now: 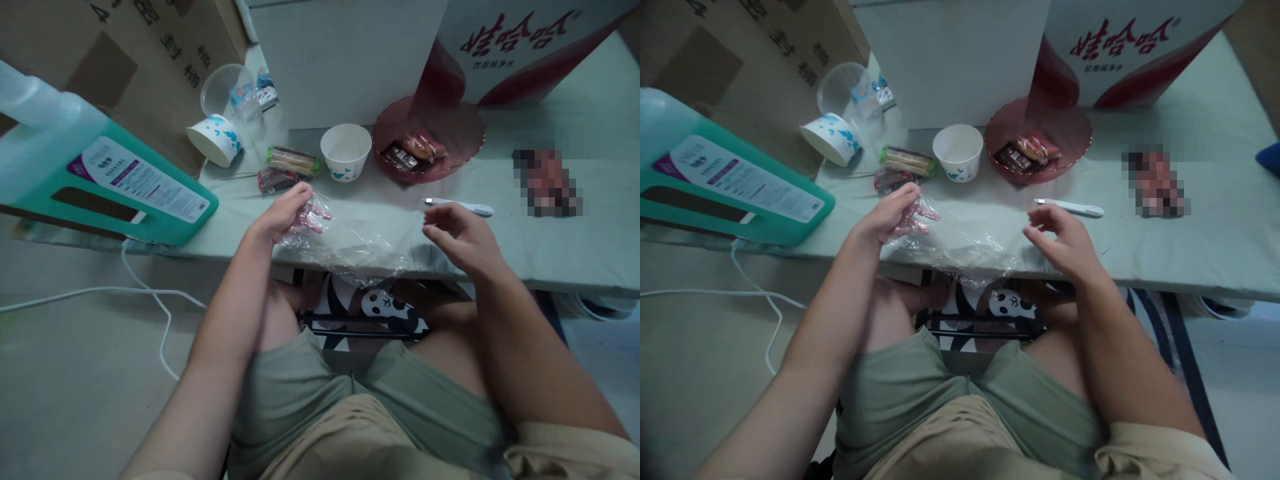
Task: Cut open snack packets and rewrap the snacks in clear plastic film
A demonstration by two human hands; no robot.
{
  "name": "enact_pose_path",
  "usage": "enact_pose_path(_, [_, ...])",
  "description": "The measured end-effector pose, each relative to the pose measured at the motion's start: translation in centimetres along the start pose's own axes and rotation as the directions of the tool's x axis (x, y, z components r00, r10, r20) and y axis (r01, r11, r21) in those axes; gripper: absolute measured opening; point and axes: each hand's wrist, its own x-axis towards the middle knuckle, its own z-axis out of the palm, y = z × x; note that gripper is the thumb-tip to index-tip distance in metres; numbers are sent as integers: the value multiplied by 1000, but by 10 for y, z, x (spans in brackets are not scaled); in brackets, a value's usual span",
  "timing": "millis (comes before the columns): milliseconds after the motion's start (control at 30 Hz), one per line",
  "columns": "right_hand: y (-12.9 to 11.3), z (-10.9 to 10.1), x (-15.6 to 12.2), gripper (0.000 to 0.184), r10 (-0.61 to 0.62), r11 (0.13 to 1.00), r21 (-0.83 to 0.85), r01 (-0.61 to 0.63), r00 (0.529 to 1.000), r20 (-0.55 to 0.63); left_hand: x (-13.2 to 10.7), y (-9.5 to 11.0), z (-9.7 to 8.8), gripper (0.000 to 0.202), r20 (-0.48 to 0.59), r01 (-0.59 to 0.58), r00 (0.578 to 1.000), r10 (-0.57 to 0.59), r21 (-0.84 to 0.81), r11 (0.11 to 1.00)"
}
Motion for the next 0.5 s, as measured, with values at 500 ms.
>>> enact_pose_path(500, [-32, 66, 16, 45, 182, 795, 449, -408, 866, 465, 1, 10, 20, 43, 16, -143, 986, 166, -424, 894])
